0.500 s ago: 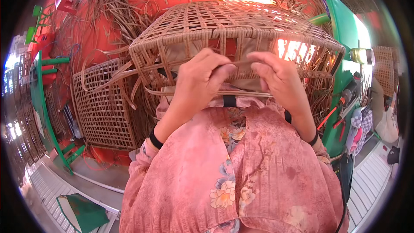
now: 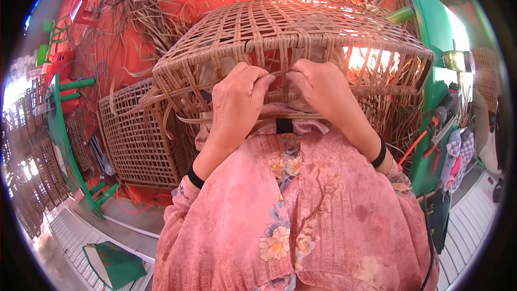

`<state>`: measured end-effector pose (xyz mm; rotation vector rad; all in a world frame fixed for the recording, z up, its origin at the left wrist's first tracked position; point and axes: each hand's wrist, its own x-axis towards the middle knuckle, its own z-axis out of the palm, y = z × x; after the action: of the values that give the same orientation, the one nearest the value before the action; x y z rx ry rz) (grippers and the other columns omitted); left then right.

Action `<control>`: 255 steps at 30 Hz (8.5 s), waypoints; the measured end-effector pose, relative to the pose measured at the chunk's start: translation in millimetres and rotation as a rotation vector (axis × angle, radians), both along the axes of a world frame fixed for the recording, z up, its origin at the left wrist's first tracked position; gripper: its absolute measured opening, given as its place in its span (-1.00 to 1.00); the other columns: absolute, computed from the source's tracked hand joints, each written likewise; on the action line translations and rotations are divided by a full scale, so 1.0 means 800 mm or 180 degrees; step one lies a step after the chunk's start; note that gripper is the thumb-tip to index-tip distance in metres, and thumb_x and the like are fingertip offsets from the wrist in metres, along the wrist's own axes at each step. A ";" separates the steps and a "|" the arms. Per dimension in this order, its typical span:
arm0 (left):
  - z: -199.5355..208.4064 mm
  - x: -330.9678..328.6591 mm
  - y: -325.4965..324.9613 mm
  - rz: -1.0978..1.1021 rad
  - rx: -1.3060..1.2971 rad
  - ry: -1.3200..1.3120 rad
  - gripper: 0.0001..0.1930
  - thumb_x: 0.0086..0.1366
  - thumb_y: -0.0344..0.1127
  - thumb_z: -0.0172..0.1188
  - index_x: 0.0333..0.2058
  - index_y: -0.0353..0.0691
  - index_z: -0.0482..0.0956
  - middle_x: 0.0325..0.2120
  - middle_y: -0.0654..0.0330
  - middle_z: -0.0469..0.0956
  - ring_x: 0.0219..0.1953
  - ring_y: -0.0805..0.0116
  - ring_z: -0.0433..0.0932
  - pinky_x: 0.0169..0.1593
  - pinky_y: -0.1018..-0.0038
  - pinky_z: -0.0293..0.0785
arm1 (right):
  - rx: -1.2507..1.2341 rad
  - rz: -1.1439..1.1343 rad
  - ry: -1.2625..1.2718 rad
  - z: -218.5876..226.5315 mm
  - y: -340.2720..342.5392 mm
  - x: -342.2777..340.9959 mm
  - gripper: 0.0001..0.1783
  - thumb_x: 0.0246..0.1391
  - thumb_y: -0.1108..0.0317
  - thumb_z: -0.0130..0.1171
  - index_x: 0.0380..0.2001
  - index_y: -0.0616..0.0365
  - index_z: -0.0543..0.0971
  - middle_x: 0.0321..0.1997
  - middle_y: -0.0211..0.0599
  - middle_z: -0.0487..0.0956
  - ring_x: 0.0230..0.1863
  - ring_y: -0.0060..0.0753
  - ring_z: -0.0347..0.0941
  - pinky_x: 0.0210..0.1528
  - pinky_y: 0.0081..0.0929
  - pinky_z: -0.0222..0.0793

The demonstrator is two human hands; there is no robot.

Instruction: The recorder is weaving and finishing the edges of a bamboo basket using thin strips of bamboo.

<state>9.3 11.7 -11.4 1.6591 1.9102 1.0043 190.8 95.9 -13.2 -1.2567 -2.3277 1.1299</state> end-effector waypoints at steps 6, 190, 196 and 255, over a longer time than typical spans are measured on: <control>0.007 0.022 0.024 -0.0524 0.0798 -0.0226 -0.85 0.36 -0.37 0.34 -0.15 -0.26 0.71 -0.23 0.09 0.63 -0.24 0.13 0.64 -0.14 0.34 0.56 | 0.0189 -0.0030 0.0291 0.063 -0.018 0.077 -0.83 0.29 0.35 0.24 -0.31 0.24 0.59 -0.55 -0.01 0.56 -0.53 -0.07 0.56 -0.46 -0.22 0.41; 0.004 0.311 0.187 -0.1657 -0.0311 -0.0414 -0.76 0.43 -0.32 0.21 -0.07 -0.36 0.70 -0.51 0.10 0.63 -0.46 0.45 0.55 -0.29 0.41 0.51 | 0.2540 -0.2731 0.0005 -0.052 0.058 0.288 -0.57 0.16 0.46 0.24 0.13 0.14 0.57 -0.26 -0.13 0.69 -0.24 -0.08 0.67 -0.18 -0.18 0.60; 0.002 0.323 0.193 -0.1925 0.0328 0.0529 -0.89 0.34 -0.38 0.18 -0.28 -0.29 0.61 -0.33 -0.06 0.62 -0.28 -0.14 0.67 -0.16 0.10 0.59 | 0.1622 -0.3487 0.0980 -0.060 0.061 0.294 -0.69 0.27 0.26 0.28 -0.02 0.22 0.63 -0.26 -0.26 0.69 -0.28 -0.37 0.62 -0.22 -0.36 0.54; -0.045 -0.277 -0.074 -0.0157 0.1330 0.2029 -0.51 0.23 -0.46 0.38 0.17 -0.20 0.59 0.06 0.13 0.62 0.04 0.09 0.64 0.08 0.28 0.62 | -0.1227 -0.3898 0.0503 -0.022 0.056 0.496 -0.36 0.33 -0.32 0.10 -0.14 0.09 0.68 -0.44 -0.51 0.62 -0.54 -0.61 0.45 -0.62 -0.65 0.17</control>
<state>-212.0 -47.8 -47.6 2.4915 2.1108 0.9779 587.3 140.7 -30.8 -2.1096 -0.8282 1.0869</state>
